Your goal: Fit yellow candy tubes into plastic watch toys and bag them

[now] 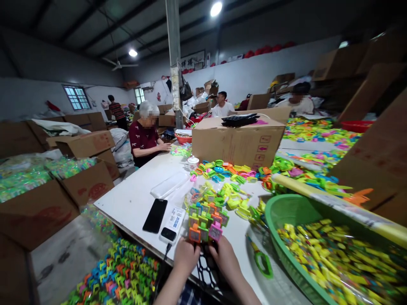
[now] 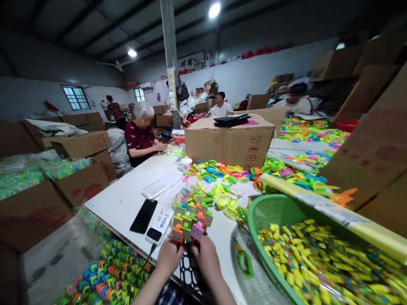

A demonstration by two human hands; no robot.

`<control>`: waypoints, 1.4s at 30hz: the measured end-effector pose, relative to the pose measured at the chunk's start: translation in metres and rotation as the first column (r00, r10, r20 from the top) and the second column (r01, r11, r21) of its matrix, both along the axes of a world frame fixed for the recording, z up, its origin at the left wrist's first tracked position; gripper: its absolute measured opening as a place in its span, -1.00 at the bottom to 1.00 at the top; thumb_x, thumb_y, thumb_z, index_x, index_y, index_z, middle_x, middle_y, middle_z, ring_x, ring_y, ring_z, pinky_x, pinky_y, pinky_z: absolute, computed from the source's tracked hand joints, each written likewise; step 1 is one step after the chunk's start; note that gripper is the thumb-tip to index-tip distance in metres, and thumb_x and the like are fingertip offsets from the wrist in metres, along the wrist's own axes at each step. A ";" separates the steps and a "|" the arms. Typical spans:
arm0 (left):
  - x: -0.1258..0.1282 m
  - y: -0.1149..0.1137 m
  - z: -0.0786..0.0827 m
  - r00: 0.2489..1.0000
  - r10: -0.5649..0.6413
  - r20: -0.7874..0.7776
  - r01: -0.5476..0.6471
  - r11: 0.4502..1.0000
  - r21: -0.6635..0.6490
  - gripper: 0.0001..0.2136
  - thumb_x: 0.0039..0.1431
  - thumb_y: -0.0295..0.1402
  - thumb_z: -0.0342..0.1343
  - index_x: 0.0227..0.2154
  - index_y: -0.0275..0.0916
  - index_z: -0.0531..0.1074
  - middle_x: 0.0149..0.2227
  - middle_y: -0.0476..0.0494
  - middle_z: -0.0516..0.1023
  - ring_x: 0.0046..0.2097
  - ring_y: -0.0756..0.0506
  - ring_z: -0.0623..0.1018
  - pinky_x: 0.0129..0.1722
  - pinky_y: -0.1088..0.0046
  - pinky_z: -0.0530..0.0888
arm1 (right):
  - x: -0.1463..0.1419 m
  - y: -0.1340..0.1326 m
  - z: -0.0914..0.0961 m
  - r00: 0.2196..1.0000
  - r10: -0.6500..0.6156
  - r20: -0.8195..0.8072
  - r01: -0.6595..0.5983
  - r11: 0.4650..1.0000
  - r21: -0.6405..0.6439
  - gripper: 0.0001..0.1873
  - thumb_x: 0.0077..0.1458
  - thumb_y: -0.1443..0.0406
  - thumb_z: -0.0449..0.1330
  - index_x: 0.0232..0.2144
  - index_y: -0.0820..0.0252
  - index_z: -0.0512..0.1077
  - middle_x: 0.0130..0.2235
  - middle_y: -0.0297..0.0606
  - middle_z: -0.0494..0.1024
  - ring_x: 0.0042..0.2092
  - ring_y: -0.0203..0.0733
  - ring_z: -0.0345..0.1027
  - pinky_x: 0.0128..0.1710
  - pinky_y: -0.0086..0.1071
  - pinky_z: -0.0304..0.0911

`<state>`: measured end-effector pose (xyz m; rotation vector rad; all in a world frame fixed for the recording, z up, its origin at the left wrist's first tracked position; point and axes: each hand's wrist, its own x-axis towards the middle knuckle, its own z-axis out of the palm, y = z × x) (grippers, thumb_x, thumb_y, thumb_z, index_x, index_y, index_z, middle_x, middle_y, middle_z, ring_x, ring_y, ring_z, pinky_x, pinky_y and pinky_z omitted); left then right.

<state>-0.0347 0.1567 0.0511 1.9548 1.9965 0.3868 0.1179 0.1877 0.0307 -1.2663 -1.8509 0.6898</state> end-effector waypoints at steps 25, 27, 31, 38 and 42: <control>-0.001 0.001 -0.002 1.000 0.014 0.011 -0.014 1.000 0.016 -0.64 0.17 -0.33 -0.18 -0.23 -0.28 0.53 -0.19 -0.26 0.58 -0.08 -0.22 0.49 0.01 0.27 0.33 | -0.001 -0.004 0.016 0.955 -0.079 0.285 0.086 0.996 -0.013 -0.79 0.00 0.35 0.08 -0.30 0.22 0.47 -0.21 -0.08 0.53 -0.14 0.03 0.37 -0.17 -0.23 0.18; -0.001 0.001 -0.001 1.000 0.007 0.005 -0.007 1.000 0.015 -0.64 0.19 -0.31 -0.18 -0.23 -0.28 0.53 -0.19 -0.26 0.58 -0.08 -0.22 0.49 0.00 0.27 0.34 | -0.001 -0.005 0.019 0.931 -0.113 0.348 0.130 0.991 -0.027 -0.80 -0.01 0.36 0.11 -0.30 0.24 0.47 -0.23 -0.08 0.53 -0.15 0.04 0.37 -0.18 -0.24 0.17; -0.001 0.001 -0.001 1.000 0.005 -0.017 -0.005 1.000 0.009 -0.65 0.19 -0.33 -0.18 -0.23 -0.32 0.52 -0.20 -0.28 0.57 -0.09 -0.21 0.49 -0.01 0.30 0.32 | -0.004 -0.007 0.027 0.913 -0.093 0.397 0.129 0.990 -0.064 -0.81 0.03 0.39 0.10 -0.28 0.25 0.46 -0.22 -0.12 0.52 -0.12 0.00 0.34 -0.17 -0.28 0.12; 0.000 0.000 0.002 0.999 0.005 -0.042 -0.004 1.000 0.005 -0.64 0.19 -0.36 -0.20 -0.24 -0.35 0.51 -0.21 -0.28 0.57 -0.09 -0.19 0.49 0.00 0.32 0.31 | -0.009 -0.012 0.039 0.884 -0.084 0.459 0.133 0.988 -0.077 -0.77 0.08 0.40 0.07 -0.22 0.22 0.47 -0.20 -0.14 0.51 -0.08 0.02 0.29 -0.20 -0.28 0.05; 0.000 0.001 0.001 0.999 0.007 -0.037 -0.007 1.000 0.013 -0.63 0.19 -0.36 -0.20 -0.25 -0.35 0.52 -0.20 -0.29 0.58 -0.09 -0.21 0.50 -0.01 0.31 0.32 | -0.008 -0.011 0.038 0.894 -0.063 0.443 0.103 0.992 -0.066 -0.76 0.08 0.41 0.06 -0.22 0.18 0.47 -0.21 -0.18 0.51 -0.11 0.00 0.29 -0.23 -0.30 0.03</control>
